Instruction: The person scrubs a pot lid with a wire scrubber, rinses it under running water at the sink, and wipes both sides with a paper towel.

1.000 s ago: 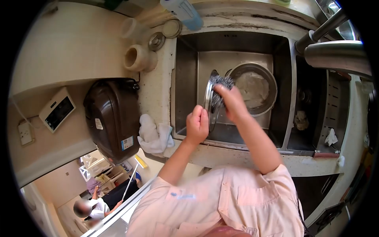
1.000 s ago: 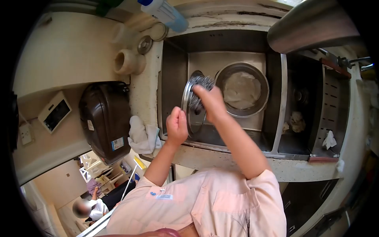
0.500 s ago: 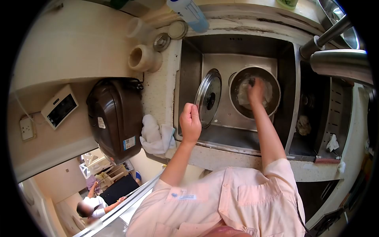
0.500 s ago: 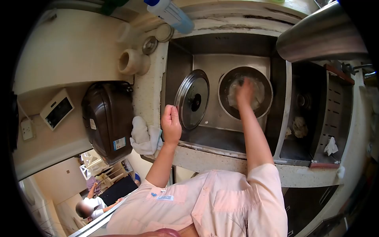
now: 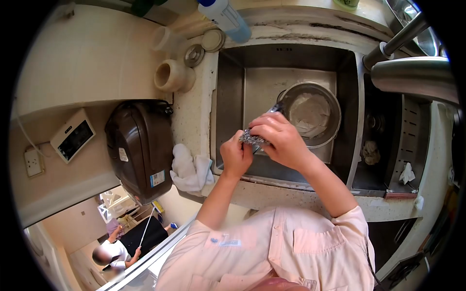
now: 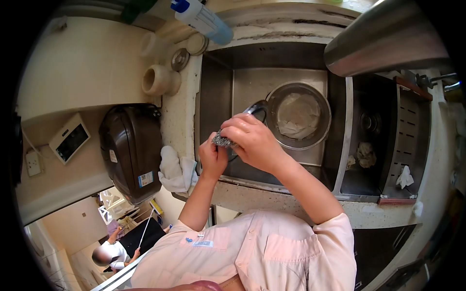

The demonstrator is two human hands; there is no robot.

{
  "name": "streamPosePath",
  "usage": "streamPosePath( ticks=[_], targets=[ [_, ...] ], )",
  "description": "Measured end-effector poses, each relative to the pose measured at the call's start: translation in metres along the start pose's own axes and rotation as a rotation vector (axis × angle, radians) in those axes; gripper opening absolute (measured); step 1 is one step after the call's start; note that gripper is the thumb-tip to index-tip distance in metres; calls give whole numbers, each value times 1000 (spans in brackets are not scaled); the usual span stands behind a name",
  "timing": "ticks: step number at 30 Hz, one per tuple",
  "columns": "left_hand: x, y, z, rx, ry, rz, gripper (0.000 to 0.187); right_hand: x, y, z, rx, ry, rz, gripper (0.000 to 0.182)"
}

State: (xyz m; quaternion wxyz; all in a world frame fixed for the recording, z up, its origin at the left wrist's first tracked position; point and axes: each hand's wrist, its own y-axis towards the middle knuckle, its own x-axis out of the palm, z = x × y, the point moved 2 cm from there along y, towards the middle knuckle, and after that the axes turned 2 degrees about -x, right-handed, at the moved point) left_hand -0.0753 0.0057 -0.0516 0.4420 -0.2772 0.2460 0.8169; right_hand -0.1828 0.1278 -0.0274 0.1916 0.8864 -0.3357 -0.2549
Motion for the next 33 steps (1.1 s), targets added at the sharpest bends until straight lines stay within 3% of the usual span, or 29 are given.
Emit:
streamPosePath(
  ticks=[1,4,5,8,10,12,14,16,19,20,22,25,28,33],
  targets=[
    [-2,1,5,20,-20,-4,21,1,2,6,9,-33,-19,29],
    [-11,-1,5,-39,-34,-60,19,-13,0,47,362,105,150,25],
    [-13,0,8,-53,-49,-60,19,-18,1,60,552,241,91,24],
    [-10,7,12,17,-80,-50,19,-10,3,45,288,77,17,23],
    [-10,2,10,57,-104,-56,19,6,9,21,27,59,-139,25],
    [-15,2,4,21,-118,-19,19,-8,14,32,103,133,-138,27],
    [-27,-5,0,6,-109,5,18,-26,13,66,303,296,12,25],
    [-34,-2,0,8,-129,-17,19,-30,9,77,472,444,8,26],
    [-30,-2,3,-9,-155,-66,20,-18,25,32,122,128,-89,27],
    [-25,-2,4,-25,-170,-62,20,-6,28,23,4,76,-210,29],
    [-23,-2,4,-35,-187,-40,21,-5,32,23,-15,81,-207,28],
    [-36,-14,-6,-66,-244,23,23,-30,19,72,450,419,-85,27],
    [-41,-16,-12,-99,-355,60,25,-31,-5,105,709,652,75,27],
    [-39,-11,-14,-105,-329,-53,25,-24,-9,107,698,678,175,30]
  ],
)
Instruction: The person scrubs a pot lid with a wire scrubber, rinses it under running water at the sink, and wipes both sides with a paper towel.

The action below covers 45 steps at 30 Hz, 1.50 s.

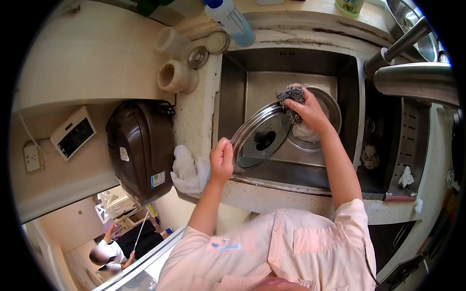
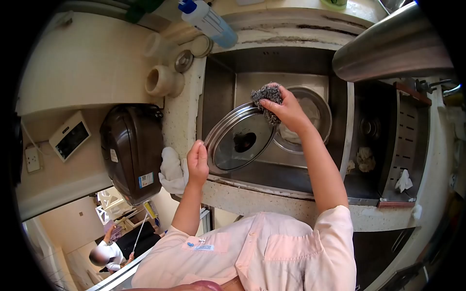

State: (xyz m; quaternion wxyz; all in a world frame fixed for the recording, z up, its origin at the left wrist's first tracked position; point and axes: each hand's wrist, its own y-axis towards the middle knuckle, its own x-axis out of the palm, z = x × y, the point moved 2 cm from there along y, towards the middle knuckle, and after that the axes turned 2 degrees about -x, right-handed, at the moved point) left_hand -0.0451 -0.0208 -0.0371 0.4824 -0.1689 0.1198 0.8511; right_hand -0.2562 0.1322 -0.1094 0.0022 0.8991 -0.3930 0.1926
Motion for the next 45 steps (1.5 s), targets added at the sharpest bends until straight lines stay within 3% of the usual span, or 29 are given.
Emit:
streamPosePath(
  ticks=[1,4,8,11,13,15,18,21,22,25,29,32,35,38,39,41,43,44,45],
  targets=[
    [4,3,11,-18,49,-54,25,4,-2,-3,-1,44,20,31],
    [19,21,37,-27,183,-172,24,31,-4,-27,-124,-205,-110,30],
    [17,22,40,-64,204,-76,25,29,0,-22,3,30,-33,28],
    [15,14,36,-13,247,-23,25,-13,10,18,39,208,142,33],
    [14,11,30,2,256,28,25,-62,16,66,7,-544,357,35],
    [15,11,23,-4,252,66,25,-102,8,127,140,-1103,708,34],
    [18,14,11,-10,250,111,25,-83,-15,181,117,-1596,554,33],
    [17,12,0,-52,216,105,26,-85,-16,181,-34,-1345,103,33],
    [17,15,-3,-56,198,105,26,-101,-7,186,226,-1006,393,34],
    [16,15,-1,-37,180,128,27,-75,0,92,217,-1107,466,33],
    [21,16,3,-51,134,68,27,2,-33,-7,-299,-525,304,28],
    [27,17,8,41,109,53,25,73,-58,-51,-575,-359,53,37],
    [34,15,14,177,84,53,22,109,-60,-51,-799,-716,-20,31],
    [18,5,19,55,157,-36,20,83,-23,-32,-705,-500,264,23],
    [15,2,22,46,159,-31,20,72,-16,-26,-324,-194,303,19],
    [14,2,31,43,153,-21,20,62,-6,-20,-240,-83,389,15],
    [17,5,29,100,135,-15,19,79,-17,-22,-451,-326,339,11],
    [20,5,21,132,112,-2,19,94,-28,-44,-789,-580,315,17],
    [23,4,17,160,91,9,19,111,-39,-48,-836,-655,185,22]
  ],
)
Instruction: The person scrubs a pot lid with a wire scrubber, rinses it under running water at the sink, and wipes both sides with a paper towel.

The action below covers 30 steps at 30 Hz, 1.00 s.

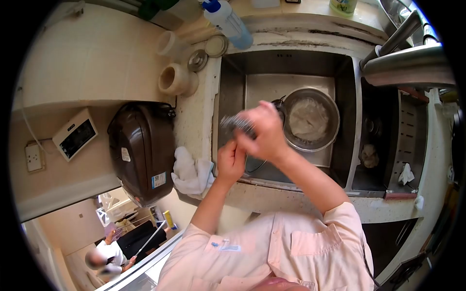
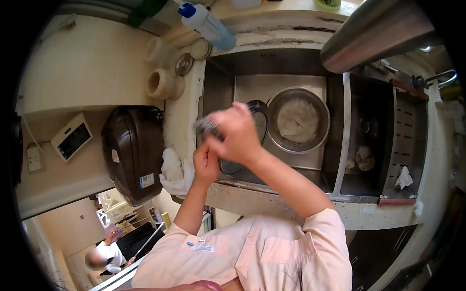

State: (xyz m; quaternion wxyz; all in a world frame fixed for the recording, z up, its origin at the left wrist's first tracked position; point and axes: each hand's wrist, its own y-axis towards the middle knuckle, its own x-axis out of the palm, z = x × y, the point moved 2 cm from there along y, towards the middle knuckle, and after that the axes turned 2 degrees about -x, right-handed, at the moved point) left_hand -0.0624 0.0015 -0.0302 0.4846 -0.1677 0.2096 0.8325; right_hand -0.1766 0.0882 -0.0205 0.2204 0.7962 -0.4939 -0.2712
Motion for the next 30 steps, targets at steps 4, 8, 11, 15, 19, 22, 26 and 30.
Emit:
streamPosePath(
  ticks=[4,8,11,15,19,22,26,30],
  targets=[
    [-11,-10,2,-81,78,24,19,-2,3,28,147,-9,45,20],
    [-17,-23,6,-75,-57,206,24,-10,-18,129,815,448,201,24],
    [-18,-19,9,-139,-122,138,23,-5,-30,130,1020,686,396,25],
    [-14,3,25,-287,-100,-12,21,-5,-29,132,935,496,265,28],
    [-17,20,19,-314,-117,-12,21,-4,-20,124,1010,709,296,35],
    [-17,17,4,-357,-267,135,21,-16,-56,183,1009,320,182,33],
    [-14,13,-10,-394,-356,341,22,-59,-125,218,1030,-990,-104,35],
    [-5,12,-24,-354,-243,301,22,-58,-176,231,720,-813,-642,34]
  ],
)
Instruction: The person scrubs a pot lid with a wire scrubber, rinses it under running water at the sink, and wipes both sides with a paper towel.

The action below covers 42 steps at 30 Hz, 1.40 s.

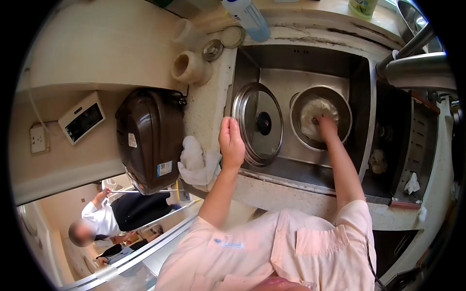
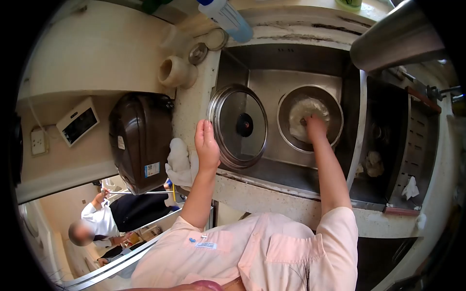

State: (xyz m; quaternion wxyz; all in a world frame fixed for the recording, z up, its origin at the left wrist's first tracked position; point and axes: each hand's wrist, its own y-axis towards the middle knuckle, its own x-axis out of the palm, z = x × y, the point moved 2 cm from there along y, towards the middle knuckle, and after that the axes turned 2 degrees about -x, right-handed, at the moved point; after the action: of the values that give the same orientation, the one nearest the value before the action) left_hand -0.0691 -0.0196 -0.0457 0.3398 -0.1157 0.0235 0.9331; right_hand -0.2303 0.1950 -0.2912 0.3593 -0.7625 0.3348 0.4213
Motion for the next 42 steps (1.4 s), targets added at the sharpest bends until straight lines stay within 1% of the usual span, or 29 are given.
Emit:
streamPosePath(
  ticks=[2,3,5,7,8,9,10,11,12,15,16,17,18,20,22,24,26,28,29,30,31,32,33,34,35,36,37,40,42],
  targets=[
    [3,1,-4,16,20,-14,22,-32,4,-4,85,168,-120,32],
    [3,1,-7,6,18,-9,22,-61,-2,-23,114,233,78,31],
    [7,0,-7,7,40,-6,22,-105,-14,-60,27,560,282,34],
    [11,-2,-6,29,92,-6,22,-133,-42,-109,-1,1046,266,39],
    [13,-3,-5,35,67,-14,22,-149,-62,-140,103,1318,90,38],
    [18,-5,-2,45,41,-21,22,-172,-85,-168,190,1425,-136,36],
    [21,-7,1,54,15,-28,22,-162,-97,-184,-157,1310,150,36],
    [24,-11,12,90,92,-18,22,-158,-106,-200,-275,1238,210,37],
    [25,-14,16,137,153,-39,22,-156,-112,-210,-222,1297,162,34],
    [21,-22,16,283,339,-127,20,-166,-89,-210,-223,1141,383,26],
    [19,-25,18,286,346,-147,20,-170,-75,-207,-215,1107,472,24],
    [19,-28,24,290,351,-166,19,-179,-61,-203,-129,1118,479,23],
    [20,-31,29,297,352,-185,18,-182,-43,-196,9,1132,411,24],
    [21,-36,31,340,322,-187,17,-170,-6,-176,71,1136,394,25],
    [23,-36,33,366,295,-179,16,-162,-9,-176,43,1162,369,25],
    [21,-24,20,324,297,-166,16,-177,-36,-194,16,1178,327,25],
    [17,-20,15,303,302,-178,16,-197,-68,-213,-295,1047,486,25],
    [16,-17,17,332,296,-215,16,-193,-59,-207,-335,975,574,24],
    [12,-17,12,302,300,-206,17,-188,-51,-201,-356,938,615,24],
    [11,-19,13,309,283,-215,17,-177,-30,-185,-276,974,614,21],
    [11,-22,14,319,265,-224,17,-165,-11,-163,-118,891,525,21],
    [9,-24,15,326,249,-233,17,-148,10,-136,-37,729,465,23],
    [9,-25,18,359,288,-227,17,-118,28,-102,-22,578,485,27],
    [8,-25,17,366,299,-227,17,-96,34,-74,108,286,448,30],
    [8,-23,16,372,309,-227,16,-71,38,-44,270,126,339,34],
    [7,-23,14,376,321,-229,16,-57,26,-29,288,-18,269,34],
    [6,-21,12,370,335,-240,16,-20,18,-8,139,-207,186,31],
    [6,-18,7,344,379,-256,15,-25,3,-1,73,262,-152,27],
    [9,-13,8,338,425,-262,15,-66,-13,-29,-42,461,62,26]
  ],
)
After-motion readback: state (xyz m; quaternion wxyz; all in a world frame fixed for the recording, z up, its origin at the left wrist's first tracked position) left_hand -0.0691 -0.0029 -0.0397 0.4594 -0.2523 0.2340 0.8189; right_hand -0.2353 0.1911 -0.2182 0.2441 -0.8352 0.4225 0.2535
